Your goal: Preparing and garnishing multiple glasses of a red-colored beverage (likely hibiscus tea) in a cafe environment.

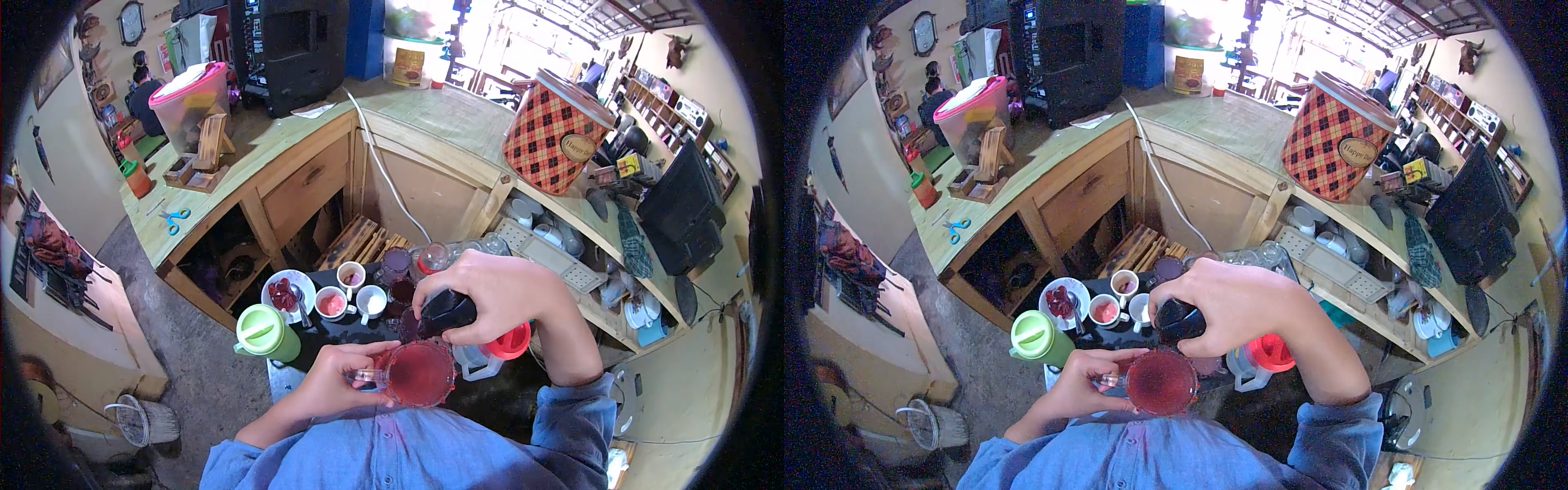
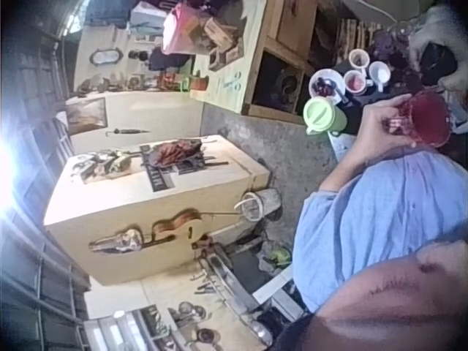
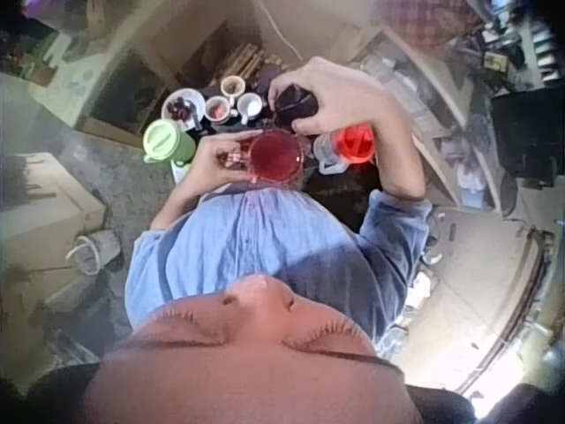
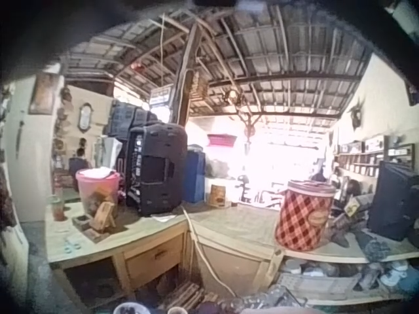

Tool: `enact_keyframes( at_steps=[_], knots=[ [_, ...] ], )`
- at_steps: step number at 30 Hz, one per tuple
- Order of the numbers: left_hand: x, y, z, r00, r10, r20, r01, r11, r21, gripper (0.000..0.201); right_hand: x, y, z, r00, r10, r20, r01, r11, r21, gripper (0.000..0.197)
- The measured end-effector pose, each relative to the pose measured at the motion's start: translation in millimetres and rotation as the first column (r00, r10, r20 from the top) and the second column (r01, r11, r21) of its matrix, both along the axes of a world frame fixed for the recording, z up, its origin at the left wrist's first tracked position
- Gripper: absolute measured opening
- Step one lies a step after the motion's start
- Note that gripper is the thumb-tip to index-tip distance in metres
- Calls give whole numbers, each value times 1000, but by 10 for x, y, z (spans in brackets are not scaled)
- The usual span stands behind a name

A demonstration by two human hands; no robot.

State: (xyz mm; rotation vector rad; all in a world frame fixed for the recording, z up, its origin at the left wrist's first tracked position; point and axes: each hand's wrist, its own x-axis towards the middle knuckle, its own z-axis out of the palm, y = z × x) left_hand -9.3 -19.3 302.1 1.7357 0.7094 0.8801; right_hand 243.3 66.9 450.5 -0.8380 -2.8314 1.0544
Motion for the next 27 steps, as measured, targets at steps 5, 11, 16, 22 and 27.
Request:
enact_keyframes(
  at_steps=[5, 11, 16, 22, 27],
  knots=[
    [-22, 11, -80, 1000, 11, 18, -12, 999, 34, 43, 22, -29, 5, 991, -4, -134, 10, 999, 50, 38],
    [-39, 32, -68, 1000, 29, -2, -29, 1000, 4, 40, 4, -108, -8, 995, -44, -85, 57, 987, 152, 39],
    [-50, 46, -101, 998, 50, 24, -51, 998, 38, 38, -89, -225, 9, 992, -120, 32, 109, 965, 238, 35],
    [-45, 53, -52, 998, 49, 25, -50, 998, 23, 36, -104, -266, -67, 994, -110, -7, 107, 955, 275, 40],
    [-71, 55, -132, 998, 68, 19, -68, 998, -6, 35, -133, -278, -47, 994, -105, -1, 101, 958, 270, 39]
  ],
)
